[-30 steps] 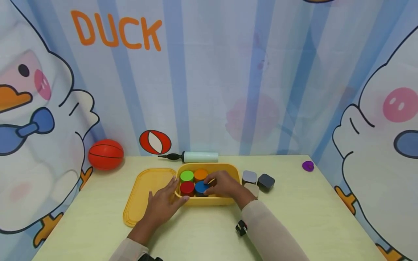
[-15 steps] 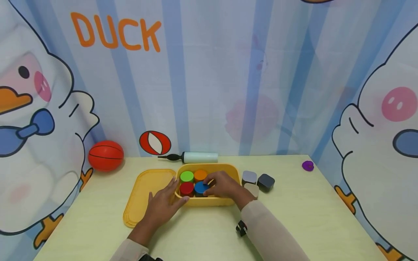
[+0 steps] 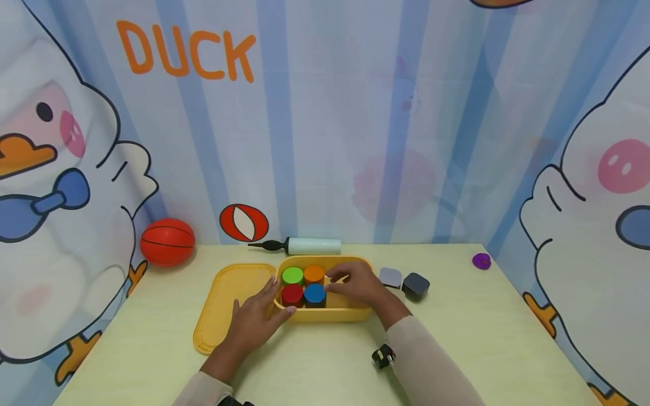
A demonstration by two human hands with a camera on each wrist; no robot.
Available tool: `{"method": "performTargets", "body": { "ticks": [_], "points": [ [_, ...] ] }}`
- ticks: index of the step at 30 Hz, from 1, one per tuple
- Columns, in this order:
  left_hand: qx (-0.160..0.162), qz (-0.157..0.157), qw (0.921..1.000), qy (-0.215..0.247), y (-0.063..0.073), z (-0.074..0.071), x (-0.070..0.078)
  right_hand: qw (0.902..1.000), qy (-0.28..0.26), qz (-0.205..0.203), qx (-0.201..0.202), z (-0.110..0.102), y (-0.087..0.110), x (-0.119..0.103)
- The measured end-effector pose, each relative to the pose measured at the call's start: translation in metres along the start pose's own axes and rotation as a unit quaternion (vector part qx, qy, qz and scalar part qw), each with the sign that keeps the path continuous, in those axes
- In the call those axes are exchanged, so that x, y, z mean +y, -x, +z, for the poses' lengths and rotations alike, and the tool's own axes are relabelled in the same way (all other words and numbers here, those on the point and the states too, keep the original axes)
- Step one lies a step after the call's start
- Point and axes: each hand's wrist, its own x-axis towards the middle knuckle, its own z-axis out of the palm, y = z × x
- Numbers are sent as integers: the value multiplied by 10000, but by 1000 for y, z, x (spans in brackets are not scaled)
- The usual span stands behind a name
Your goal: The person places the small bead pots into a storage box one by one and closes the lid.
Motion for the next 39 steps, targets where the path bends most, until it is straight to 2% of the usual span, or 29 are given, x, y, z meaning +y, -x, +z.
{"method": "performTargets", "body": {
  "ticks": [3, 8, 13, 16, 25, 34, 39],
  "points": [
    [-5, 17, 10000, -20, -1, 0, 1, 9977, -227, -239, 592, -9, 6, 4],
    [-12, 20, 10000, -53, 0, -1, 2, 9848, -482, -402, 1619, -25, 21, 17],
    [-26, 46, 10000, -20, 0, -1, 2, 9753, -412, -439, 2125, -46, 35, 32],
    [14, 71, 10000, -4, 0, -1, 2, 9740, -383, -258, 2219, -58, 44, 39],
    [-2, 49, 10000, 1, 0, 0, 1, 9783, -103, 203, 2061, -82, 68, 63],
    [-4, 41, 10000, -26, -1, 0, 1, 9763, -61, 743, 2030, -86, 72, 83],
    [9, 44, 10000, -3, -1, 1, 0, 9753, 124, 840, 2039, -85, 75, 96]
  ]
}}
